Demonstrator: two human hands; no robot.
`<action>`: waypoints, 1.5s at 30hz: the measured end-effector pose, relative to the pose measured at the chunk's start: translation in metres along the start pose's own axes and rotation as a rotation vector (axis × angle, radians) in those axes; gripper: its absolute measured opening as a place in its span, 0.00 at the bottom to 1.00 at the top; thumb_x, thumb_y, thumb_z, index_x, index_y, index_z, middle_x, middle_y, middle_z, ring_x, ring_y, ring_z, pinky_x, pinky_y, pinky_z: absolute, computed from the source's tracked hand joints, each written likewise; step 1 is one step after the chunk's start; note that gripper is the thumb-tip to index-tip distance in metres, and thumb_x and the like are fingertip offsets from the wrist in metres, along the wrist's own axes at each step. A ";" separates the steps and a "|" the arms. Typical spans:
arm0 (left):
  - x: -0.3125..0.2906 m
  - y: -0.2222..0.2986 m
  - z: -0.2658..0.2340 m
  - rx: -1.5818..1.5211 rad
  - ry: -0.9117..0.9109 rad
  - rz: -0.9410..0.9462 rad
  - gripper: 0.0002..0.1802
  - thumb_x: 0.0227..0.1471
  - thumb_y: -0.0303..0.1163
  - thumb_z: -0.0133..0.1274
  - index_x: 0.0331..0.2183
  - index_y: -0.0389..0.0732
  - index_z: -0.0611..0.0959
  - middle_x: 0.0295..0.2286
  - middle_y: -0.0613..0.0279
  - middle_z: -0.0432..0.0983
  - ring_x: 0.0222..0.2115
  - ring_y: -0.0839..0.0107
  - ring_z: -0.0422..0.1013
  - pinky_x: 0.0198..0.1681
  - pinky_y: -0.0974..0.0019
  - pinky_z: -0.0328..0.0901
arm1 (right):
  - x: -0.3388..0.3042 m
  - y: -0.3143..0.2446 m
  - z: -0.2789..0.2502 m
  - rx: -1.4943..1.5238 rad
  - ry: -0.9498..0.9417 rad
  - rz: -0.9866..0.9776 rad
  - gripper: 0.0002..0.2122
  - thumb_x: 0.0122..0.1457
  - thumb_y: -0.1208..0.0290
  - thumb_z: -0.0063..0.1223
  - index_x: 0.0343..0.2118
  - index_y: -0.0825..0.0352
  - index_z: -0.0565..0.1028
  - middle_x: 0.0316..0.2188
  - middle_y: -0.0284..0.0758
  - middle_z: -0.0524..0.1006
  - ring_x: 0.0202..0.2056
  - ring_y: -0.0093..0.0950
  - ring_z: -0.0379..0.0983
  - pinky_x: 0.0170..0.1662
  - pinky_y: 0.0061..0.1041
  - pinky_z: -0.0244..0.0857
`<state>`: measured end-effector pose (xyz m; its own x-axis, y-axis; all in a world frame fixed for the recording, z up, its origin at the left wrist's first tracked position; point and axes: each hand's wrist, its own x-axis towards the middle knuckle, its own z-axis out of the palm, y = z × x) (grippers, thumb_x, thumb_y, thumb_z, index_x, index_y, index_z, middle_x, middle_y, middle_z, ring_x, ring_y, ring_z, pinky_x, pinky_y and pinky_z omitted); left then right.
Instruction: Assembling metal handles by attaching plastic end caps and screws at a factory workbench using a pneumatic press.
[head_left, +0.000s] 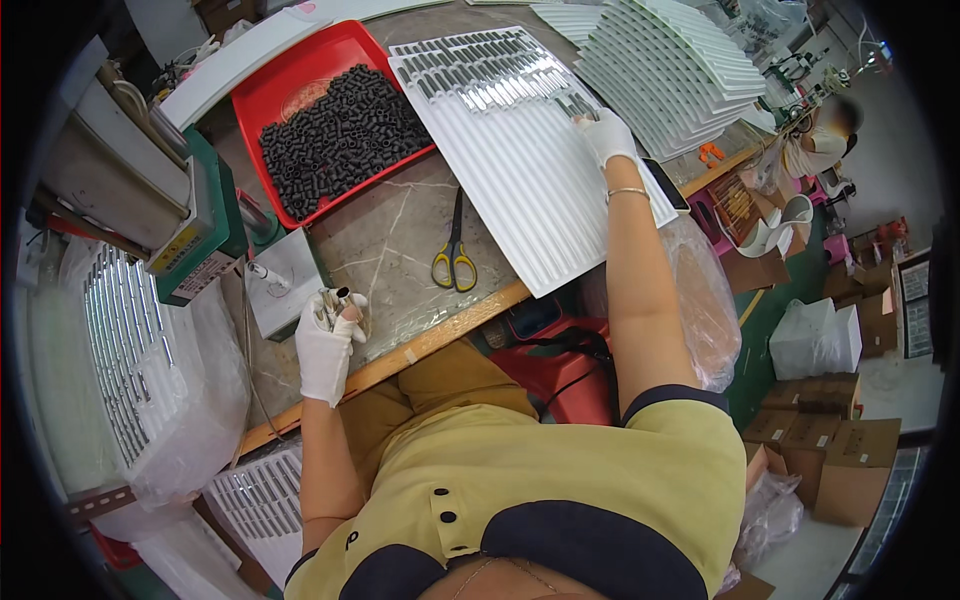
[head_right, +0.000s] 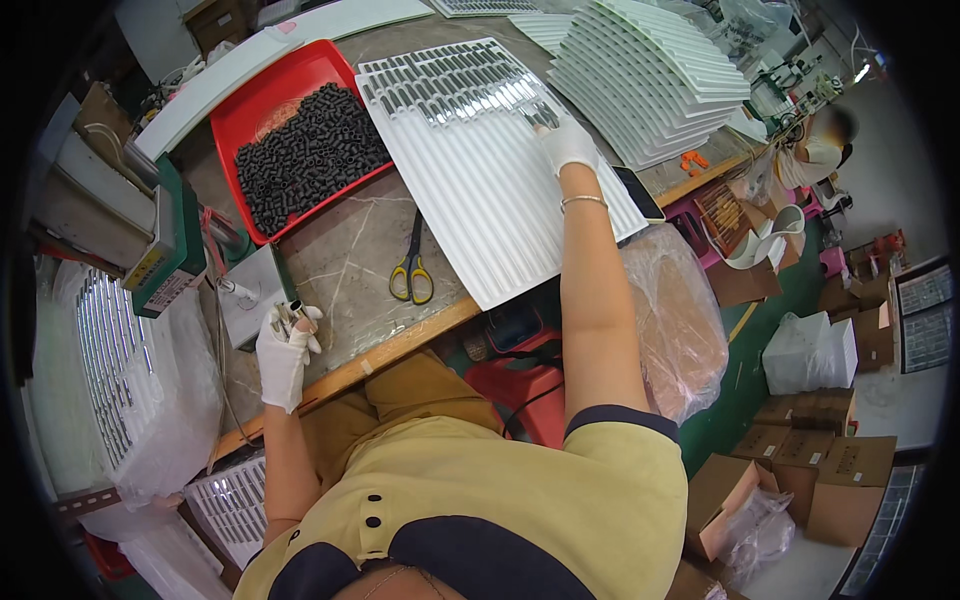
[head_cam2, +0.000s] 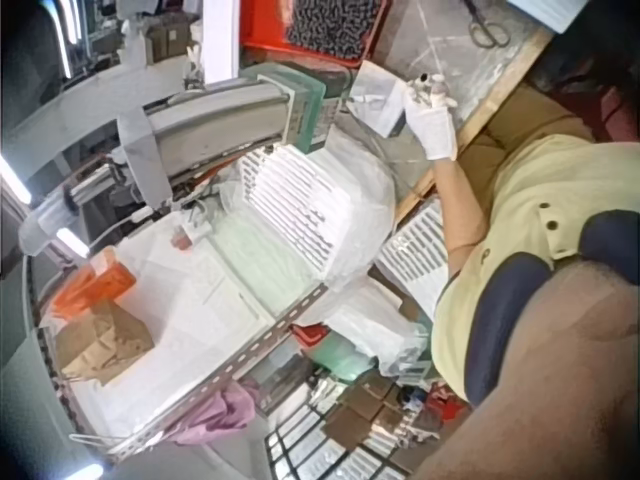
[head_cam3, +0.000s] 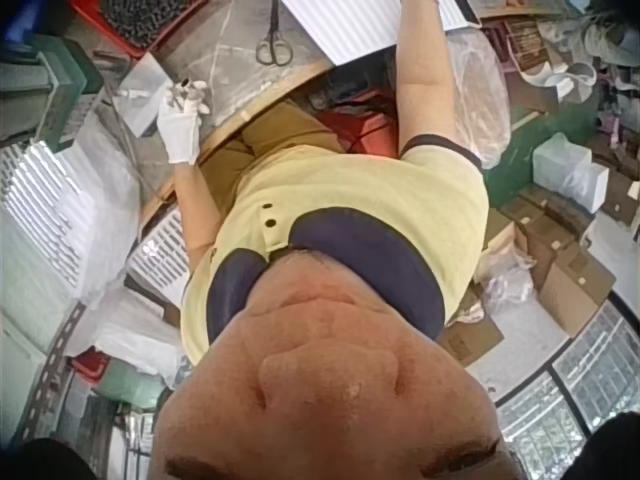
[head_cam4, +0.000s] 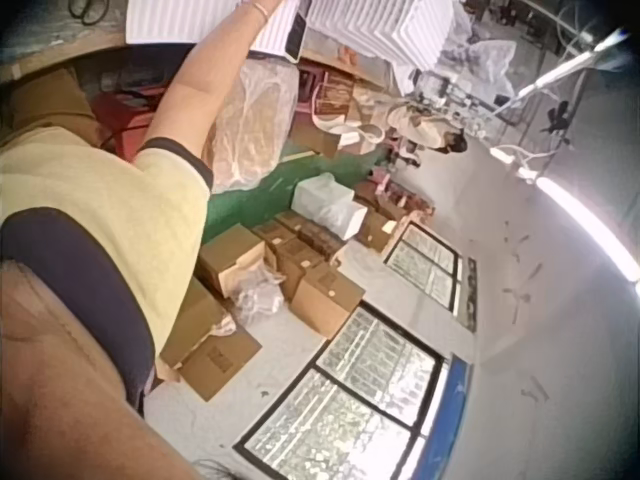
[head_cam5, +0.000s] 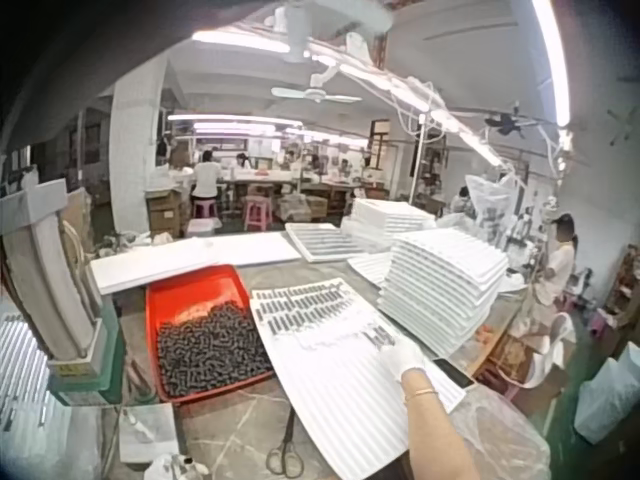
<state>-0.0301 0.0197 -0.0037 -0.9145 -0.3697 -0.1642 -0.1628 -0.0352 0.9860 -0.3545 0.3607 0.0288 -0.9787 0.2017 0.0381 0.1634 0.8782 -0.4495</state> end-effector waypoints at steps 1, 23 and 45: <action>0.000 0.001 0.001 -0.016 -0.004 0.002 0.08 0.53 0.25 0.51 0.36 0.35 0.72 0.30 0.60 0.76 0.19 0.80 0.66 0.22 0.79 0.60 | 0.013 0.006 0.005 0.001 0.000 -0.004 0.21 0.51 0.57 0.53 0.44 0.67 0.73 0.42 0.46 0.75 0.46 0.42 0.71 0.50 0.34 0.63; -0.012 0.019 -0.027 -0.038 0.157 -0.028 0.15 0.46 0.26 0.60 0.38 0.35 0.76 0.30 0.68 0.74 0.29 0.83 0.67 0.33 0.78 0.63 | -0.275 -0.177 0.048 0.844 -0.771 -0.567 0.09 0.49 0.74 0.59 0.32 0.71 0.74 0.23 0.31 0.75 0.26 0.15 0.68 0.30 0.17 0.64; 0.059 0.006 -0.105 0.614 0.381 0.170 0.21 0.41 0.36 0.60 0.39 0.39 0.79 0.31 0.54 0.78 0.32 0.63 0.75 0.37 0.67 0.67 | -0.274 -0.244 0.142 0.750 -0.681 -0.736 0.14 0.48 0.70 0.61 0.36 0.71 0.76 0.28 0.41 0.78 0.28 0.27 0.75 0.35 0.24 0.66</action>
<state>-0.0465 -0.0995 -0.0047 -0.7720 -0.6240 0.1207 -0.3102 0.5358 0.7853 -0.1441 0.0298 0.0010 -0.7096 -0.6930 0.1275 -0.3409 0.1792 -0.9229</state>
